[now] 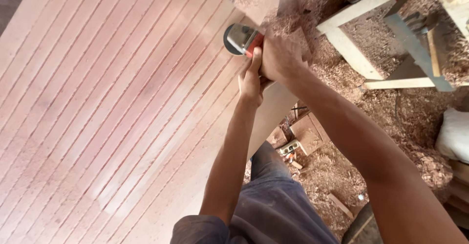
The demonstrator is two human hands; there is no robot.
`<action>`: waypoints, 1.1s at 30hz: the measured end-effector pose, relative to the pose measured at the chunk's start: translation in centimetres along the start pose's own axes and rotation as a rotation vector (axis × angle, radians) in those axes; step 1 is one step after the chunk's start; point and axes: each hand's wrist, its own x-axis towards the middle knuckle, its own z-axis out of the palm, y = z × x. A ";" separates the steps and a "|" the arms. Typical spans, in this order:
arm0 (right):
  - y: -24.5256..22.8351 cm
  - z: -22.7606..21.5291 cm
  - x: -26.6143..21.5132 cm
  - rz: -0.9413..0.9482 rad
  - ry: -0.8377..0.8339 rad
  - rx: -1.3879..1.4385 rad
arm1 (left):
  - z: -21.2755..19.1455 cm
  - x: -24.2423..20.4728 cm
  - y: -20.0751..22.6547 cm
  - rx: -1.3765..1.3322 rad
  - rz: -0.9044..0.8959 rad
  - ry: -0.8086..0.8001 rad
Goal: The person uses an orbital sander to smooth the surface of a large wooden board. They move the sander back and forth across the board, generating sawdust as they work.
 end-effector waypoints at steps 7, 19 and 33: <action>-5.4 4.2 -6.4 -0.121 -0.047 -0.016 | -7.7 -6.8 -2.5 -0.143 0.023 0.035; -21.7 13.2 -18.8 -0.255 -0.242 -0.148 | -24.0 -22.3 -3.5 -0.354 0.120 0.174; -30.6 22.0 -28.8 -0.642 -0.229 -0.424 | -32.7 -33.2 -5.0 -0.530 0.391 0.280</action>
